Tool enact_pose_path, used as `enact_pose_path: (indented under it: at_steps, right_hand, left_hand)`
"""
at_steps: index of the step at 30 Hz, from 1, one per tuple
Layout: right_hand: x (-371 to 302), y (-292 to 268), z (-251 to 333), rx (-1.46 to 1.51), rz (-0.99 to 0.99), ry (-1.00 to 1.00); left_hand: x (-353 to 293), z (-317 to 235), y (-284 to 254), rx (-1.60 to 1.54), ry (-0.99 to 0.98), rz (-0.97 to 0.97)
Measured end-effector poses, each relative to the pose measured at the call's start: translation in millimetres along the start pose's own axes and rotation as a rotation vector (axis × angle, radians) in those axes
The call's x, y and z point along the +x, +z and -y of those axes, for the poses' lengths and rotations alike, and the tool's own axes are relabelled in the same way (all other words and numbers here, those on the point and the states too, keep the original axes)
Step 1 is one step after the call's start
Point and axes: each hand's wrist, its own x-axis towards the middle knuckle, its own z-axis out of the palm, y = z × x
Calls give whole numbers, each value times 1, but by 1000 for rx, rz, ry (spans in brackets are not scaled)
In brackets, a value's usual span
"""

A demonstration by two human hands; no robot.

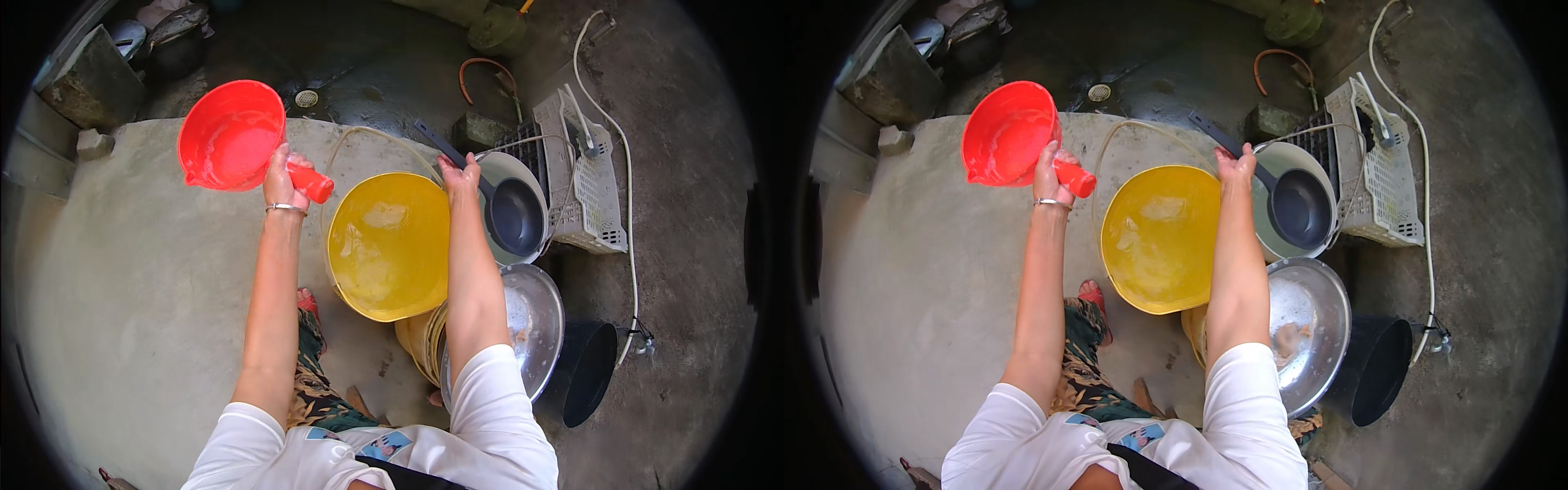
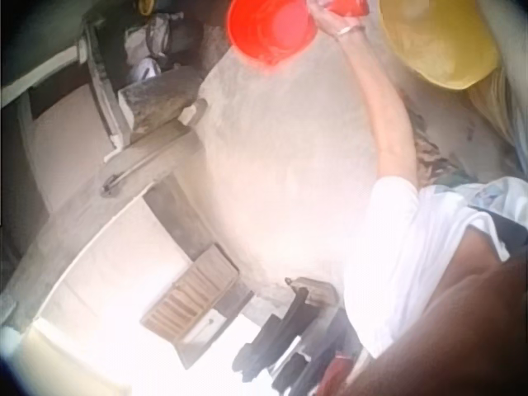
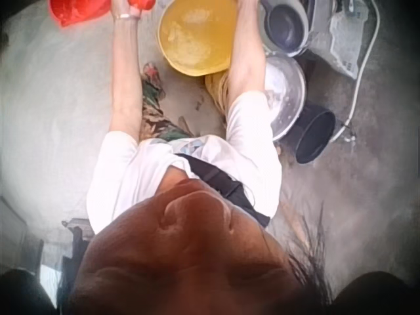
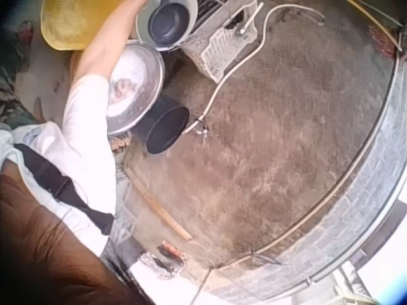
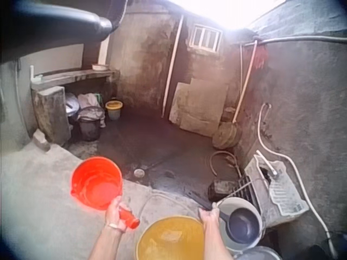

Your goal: The person sits on a concrete floor and washes a piece of cloth by hand in a metal basin. They use a red scoop to transfer water from a yellow bucket into the basin and rinse the cloth. The person scrubs the cloth repeatedly with both hands, creating suds, and occasionally adds more water to the basin.

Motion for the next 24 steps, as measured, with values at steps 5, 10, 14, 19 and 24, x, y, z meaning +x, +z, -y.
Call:
enact_pose_path:
  at_steps: [5, 10, 14, 19, 24]
  right_hand:
    - [1, 28, -12, 159, -182, -206]
    - [-2, 26, 34, 252, 53, 79]
    - [-20, -15, 80, -247, 10, 234]
    - [-142, -25, 97, -993, -235, 28]
    - [-208, -26, 133, -1206, 14, -146]
  left_hand:
    - [9, -5, -9, 9, 9, 33]
    - [-4, -10, 4, 51, 35, -82]
    - [-6, 1, 5, 70, 153, -96]
    - [-11, -10, 2, -24, 119, -123]
    - [1, 1, 9, 68, 137, -200]
